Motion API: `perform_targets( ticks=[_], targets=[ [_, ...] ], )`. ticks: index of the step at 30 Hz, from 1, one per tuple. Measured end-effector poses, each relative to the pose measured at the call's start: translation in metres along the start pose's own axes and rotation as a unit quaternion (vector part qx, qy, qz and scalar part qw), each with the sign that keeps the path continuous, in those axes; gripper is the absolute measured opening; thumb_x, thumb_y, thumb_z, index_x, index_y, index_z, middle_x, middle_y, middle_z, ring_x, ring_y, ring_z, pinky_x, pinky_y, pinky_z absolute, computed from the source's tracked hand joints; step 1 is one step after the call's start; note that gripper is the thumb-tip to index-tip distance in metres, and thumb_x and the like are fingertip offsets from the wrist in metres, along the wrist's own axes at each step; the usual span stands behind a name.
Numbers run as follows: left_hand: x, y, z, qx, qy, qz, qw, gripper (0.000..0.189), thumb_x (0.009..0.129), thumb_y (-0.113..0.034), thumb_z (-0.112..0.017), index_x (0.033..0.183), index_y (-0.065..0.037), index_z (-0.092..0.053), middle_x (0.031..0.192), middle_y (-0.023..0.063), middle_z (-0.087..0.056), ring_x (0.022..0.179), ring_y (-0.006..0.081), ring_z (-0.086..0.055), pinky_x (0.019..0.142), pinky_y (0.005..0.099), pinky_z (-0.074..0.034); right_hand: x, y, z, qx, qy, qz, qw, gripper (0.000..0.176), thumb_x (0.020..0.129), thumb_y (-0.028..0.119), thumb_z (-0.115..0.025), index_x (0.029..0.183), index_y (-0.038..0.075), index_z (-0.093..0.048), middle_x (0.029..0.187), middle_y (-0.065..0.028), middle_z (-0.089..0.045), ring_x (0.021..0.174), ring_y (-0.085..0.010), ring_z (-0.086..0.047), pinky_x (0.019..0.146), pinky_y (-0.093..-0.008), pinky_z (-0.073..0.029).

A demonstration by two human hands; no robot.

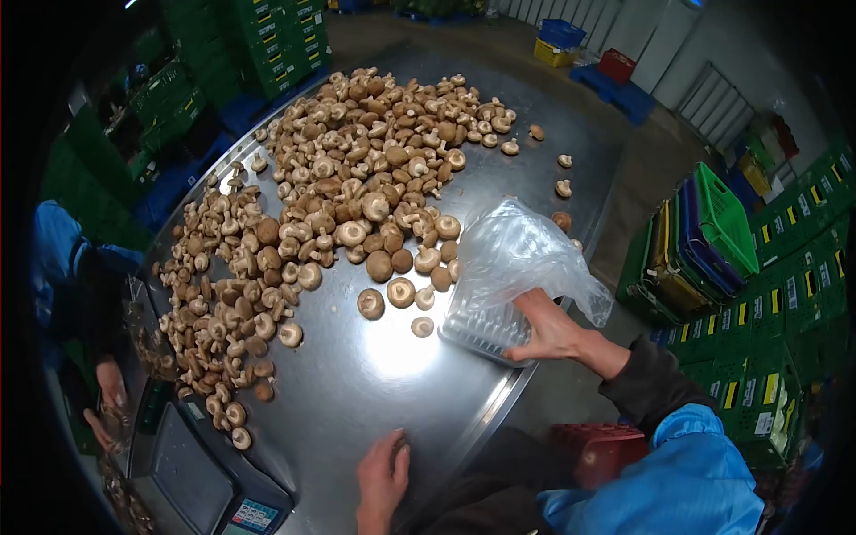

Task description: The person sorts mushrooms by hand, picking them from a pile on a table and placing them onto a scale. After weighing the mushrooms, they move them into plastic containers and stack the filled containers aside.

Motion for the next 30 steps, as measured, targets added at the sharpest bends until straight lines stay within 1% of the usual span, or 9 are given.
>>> perform_targets(
  ticks=[5,7,11,13,15,18,22,25,30],
  targets=[
    [0.032,-0.018,0.001,-0.155,-0.006,-0.06,0.986,0.048,0.081,0.0,-0.067,0.127,0.0,-0.052,0.116,0.0147,-0.063,0.099,0.0229,-0.064,0.081,0.0317,-0.051,-0.02,0.08,0.029,0.266,0.2,-0.077,0.94,0.098,0.072,0.048,-0.072,0.143,-0.004,-0.029,0.143,-0.0258,-0.038,0.132,-0.0339,-0.038,0.11,-0.0416,-0.031],
    [0.045,-0.041,0.011,-0.184,-0.038,-0.133,0.973,0.063,0.078,-0.003,-0.07,0.135,-0.001,-0.042,0.122,0.0148,-0.058,0.108,0.0277,-0.06,0.084,0.0355,-0.049,-0.029,0.11,0.018,0.37,0.278,0.016,0.886,0.098,0.077,0.047,-0.069,0.148,-0.001,-0.021,0.146,-0.0218,-0.036,0.135,-0.0283,-0.035,0.112,-0.0373,-0.027],
    [0.054,-0.028,0.025,-0.349,0.075,-0.014,0.934,0.034,0.074,0.004,-0.07,0.107,0.001,-0.062,0.096,0.0101,-0.067,0.09,0.0164,-0.065,0.076,0.0273,-0.05,-0.036,0.147,0.005,0.54,0.34,0.022,0.77,0.098,0.079,0.046,-0.069,0.15,0.002,-0.02,0.146,-0.0171,-0.037,0.134,-0.0252,-0.036,0.112,-0.0353,-0.027],
    [0.065,-0.039,0.032,-0.32,-0.013,-0.075,0.944,0.013,0.079,0.006,-0.064,0.091,0.001,-0.062,0.073,0.0046,-0.065,0.062,0.01,-0.059,0.057,0.0236,-0.05,-0.023,0.139,0.013,0.606,0.334,-0.05,0.721,0.098,0.08,0.045,-0.069,0.151,0.003,-0.017,0.147,-0.0142,-0.036,0.133,-0.0229,-0.038,0.111,-0.0337,-0.027],
    [0.078,-0.033,0.045,-0.342,-0.108,-0.02,0.933,0.013,0.077,0.007,-0.065,0.088,0.001,-0.064,0.081,0.0024,-0.064,0.076,0.0083,-0.058,0.068,0.0217,-0.047,-0.006,0.139,0.036,0.605,0.328,-0.041,0.725,0.093,0.081,0.045,-0.068,0.15,0.004,-0.022,0.144,-0.0144,-0.039,0.131,-0.0223,-0.04,0.108,-0.0337,-0.032],
    [0.109,-0.038,0.059,-0.318,-0.196,-0.046,0.927,0.007,0.083,0.005,-0.062,0.088,0.001,-0.062,0.079,0.0008,-0.06,0.069,0.0072,-0.054,0.063,0.0206,-0.044,0.031,0.148,0.072,0.361,0.218,0.064,0.904,0.071,0.087,0.029,-0.066,0.144,0.003,-0.034,0.129,-0.0163,-0.054,0.119,-0.0241,-0.053,0.098,-0.0338,-0.043],
    [0.165,-0.084,0.067,-0.304,-0.334,-0.125,0.884,0.001,0.092,-0.002,-0.056,0.092,-0.001,-0.057,0.075,0.0011,-0.055,0.062,0.007,-0.05,0.052,0.0204,-0.042,0.095,0.117,0.075,0.351,0.073,0.186,0.915,0.062,0.085,0.019,-0.066,0.138,0.0,-0.042,0.118,-0.0192,-0.062,0.104,-0.0243,-0.063,0.09,-0.0339,-0.049],
    [0.219,-0.113,0.05,-0.279,-0.394,-0.129,0.866,0.002,0.092,-0.002,-0.055,0.092,-0.001,-0.056,0.075,0.0011,-0.055,0.061,0.0073,-0.049,0.052,0.0206,-0.042,0.148,0.08,0.104,0.349,0.151,0.157,0.912,0.059,0.087,0.018,-0.066,0.139,0.0,-0.043,0.125,-0.0196,-0.059,0.112,-0.0247,-0.06,0.096,-0.0353,-0.046],
    [0.349,-0.136,0.003,-0.23,-0.305,-0.096,0.919,0.012,0.093,-0.001,-0.05,0.103,-0.001,-0.057,0.087,0.0052,-0.06,0.075,0.0113,-0.056,0.067,0.023,-0.047,0.235,-0.05,0.138,0.356,0.07,0.125,0.923,0.049,0.082,0.012,-0.065,0.129,0.001,-0.054,0.112,-0.0167,-0.067,0.096,-0.0238,-0.066,0.086,-0.0352,-0.052]
  ],
)
Point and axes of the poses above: each hand's wrist, its own x-axis towards the middle knuckle, its own z-axis out of the back of the hand, y = z × x, the point moved 1 cm from there along x, towards the middle knuckle
